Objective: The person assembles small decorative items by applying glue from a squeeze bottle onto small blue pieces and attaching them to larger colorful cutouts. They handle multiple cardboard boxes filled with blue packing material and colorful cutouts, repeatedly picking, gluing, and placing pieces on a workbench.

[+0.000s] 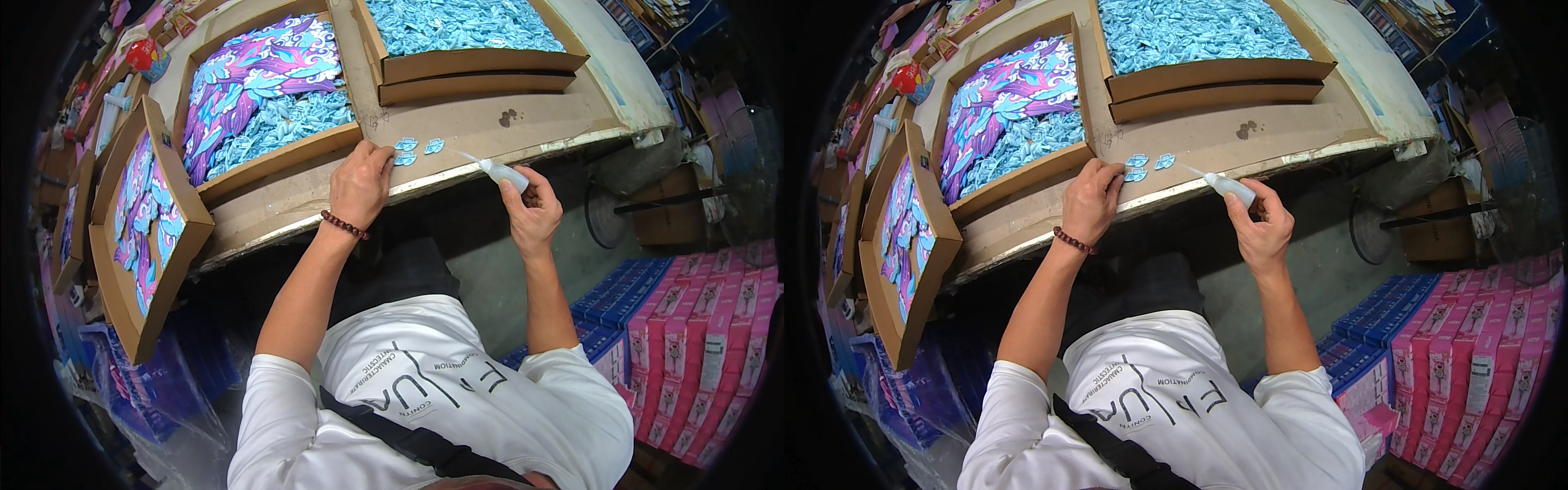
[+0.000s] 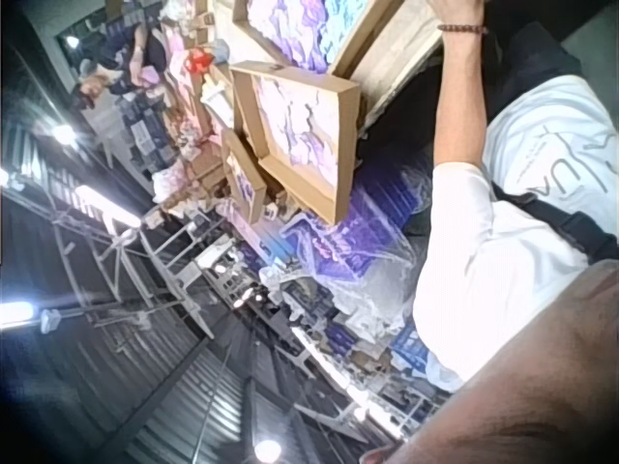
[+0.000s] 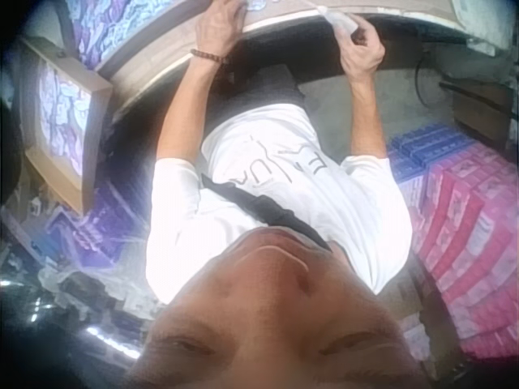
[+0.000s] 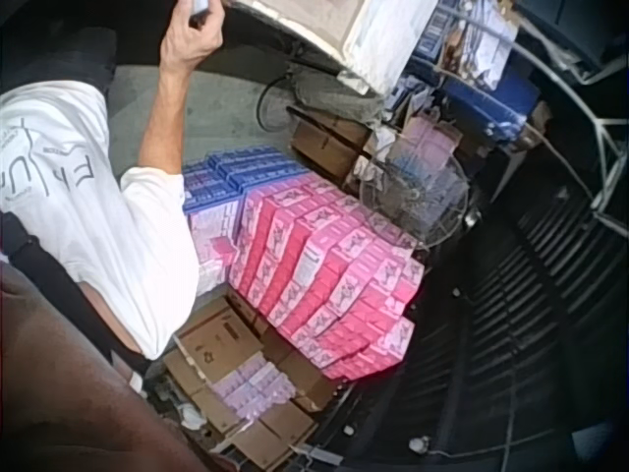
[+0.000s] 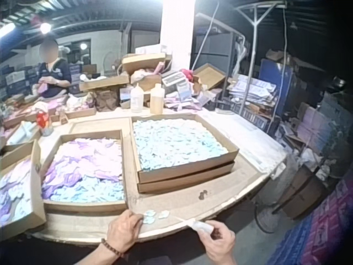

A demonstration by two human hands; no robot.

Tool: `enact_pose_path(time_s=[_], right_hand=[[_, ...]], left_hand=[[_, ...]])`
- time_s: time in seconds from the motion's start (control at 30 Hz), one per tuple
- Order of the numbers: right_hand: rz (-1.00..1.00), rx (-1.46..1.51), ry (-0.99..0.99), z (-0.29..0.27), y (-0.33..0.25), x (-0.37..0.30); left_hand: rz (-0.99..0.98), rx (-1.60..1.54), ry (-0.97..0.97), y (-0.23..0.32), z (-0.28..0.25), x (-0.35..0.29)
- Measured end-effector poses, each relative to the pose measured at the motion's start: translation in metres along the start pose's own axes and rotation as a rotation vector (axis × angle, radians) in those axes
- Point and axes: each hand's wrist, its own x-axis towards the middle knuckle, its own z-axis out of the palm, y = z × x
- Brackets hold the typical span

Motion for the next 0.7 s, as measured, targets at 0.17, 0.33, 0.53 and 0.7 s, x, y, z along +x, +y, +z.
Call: enact_pose_path(time_s=[0.17,0.33,0.53,0.7], right_hand=[[0.020,-0.001,-0.008,-0.0003,-0.0007,-0.0005],[0.014,-0.007,-0.017,0.0004,-0.0009,-0.0003],[0.018,0.023,0.013,0.0003,0.0012,-0.0009],[0.021,0.020,0.019,-0.0032,0.0026,-0.0009]], left_hand=[[0.000,0.002,-0.002,-0.0004,0.0005,-0.0001],[0.001,0.007,0.001,-0.0006,0.0008,-0.0002],[0.010,0.014,0.000,-0.0010,0.0010,0.0000],[0.011,0.007,0.010,-0.0008,0.0012,-0.0003]])
